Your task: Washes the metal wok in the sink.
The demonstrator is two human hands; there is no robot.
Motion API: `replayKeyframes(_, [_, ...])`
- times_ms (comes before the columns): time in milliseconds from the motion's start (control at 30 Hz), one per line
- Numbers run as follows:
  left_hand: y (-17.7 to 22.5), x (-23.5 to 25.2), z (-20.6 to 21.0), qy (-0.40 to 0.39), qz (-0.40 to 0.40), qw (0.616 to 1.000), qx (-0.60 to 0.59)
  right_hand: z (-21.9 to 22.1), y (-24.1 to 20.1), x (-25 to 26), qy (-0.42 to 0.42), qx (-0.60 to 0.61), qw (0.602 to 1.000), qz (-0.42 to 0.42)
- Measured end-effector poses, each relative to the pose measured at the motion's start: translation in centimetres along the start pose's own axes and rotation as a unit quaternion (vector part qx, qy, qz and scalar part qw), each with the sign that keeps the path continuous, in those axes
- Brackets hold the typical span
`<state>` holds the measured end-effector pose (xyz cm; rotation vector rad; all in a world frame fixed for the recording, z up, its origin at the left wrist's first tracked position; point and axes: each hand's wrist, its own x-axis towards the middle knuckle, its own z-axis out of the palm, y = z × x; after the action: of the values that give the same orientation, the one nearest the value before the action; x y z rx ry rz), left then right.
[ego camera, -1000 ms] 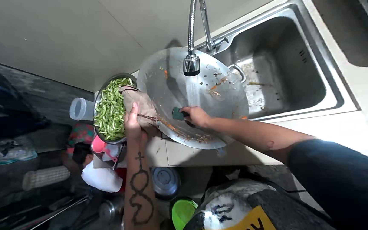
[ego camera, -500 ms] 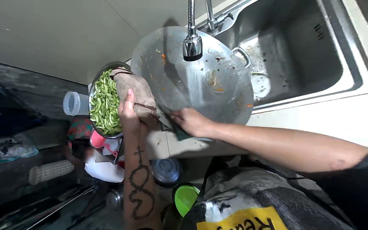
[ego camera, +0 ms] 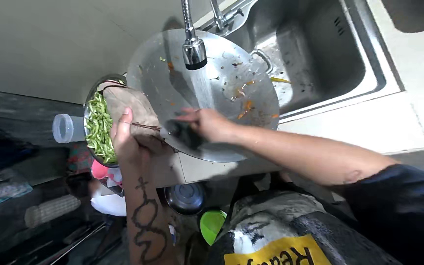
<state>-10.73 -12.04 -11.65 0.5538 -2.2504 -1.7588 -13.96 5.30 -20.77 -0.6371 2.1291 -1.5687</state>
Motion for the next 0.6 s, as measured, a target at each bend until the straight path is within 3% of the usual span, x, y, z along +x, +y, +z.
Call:
replayKeyframes(33, [0.4, -0.2, 0.3, 0.002, 0.006, 1.0, 0.006, 1.2, -1.4, -0.3, 0.0, 0.038, 0.998, -0.042])
replayKeyframes(100, [0.8, -0.3, 0.8, 0.006, 0.012, 1.0, 0.008, 1.0, -1.9, -1.5, -0.089, 0.031, 0.995, -0.032])
replayKeyframes(233, [0.8, 0.0, 0.6, 0.012, 0.008, 1.0, -0.012, -2.9, 9.2, -4.2, -0.23, -0.117, 0.964, 0.061])
replayKeyframes(300, [0.6, 0.0, 0.6, 0.019, 0.011, 1.0, -0.013, -6.8, 13.0, -4.7, -0.222, -0.21, 0.946, 0.108])
replayKeyframes(433, [0.2, 0.2, 0.3, 0.003, 0.016, 0.999, -0.033, -12.9, 19.9, -3.6, -0.112, -0.3, 0.946, 0.046])
replayKeyframes(533, [0.6, 0.2, 0.8, 0.023, 0.001, 0.999, -0.041, -12.4, 16.0, -4.0, -0.056, -0.259, 0.957, 0.115])
replayKeyframes(600, [0.8, 0.2, 0.9, 0.028, -0.001, 0.999, -0.045, -9.8, 11.0, -5.8, -0.098, -0.206, 0.961, 0.157])
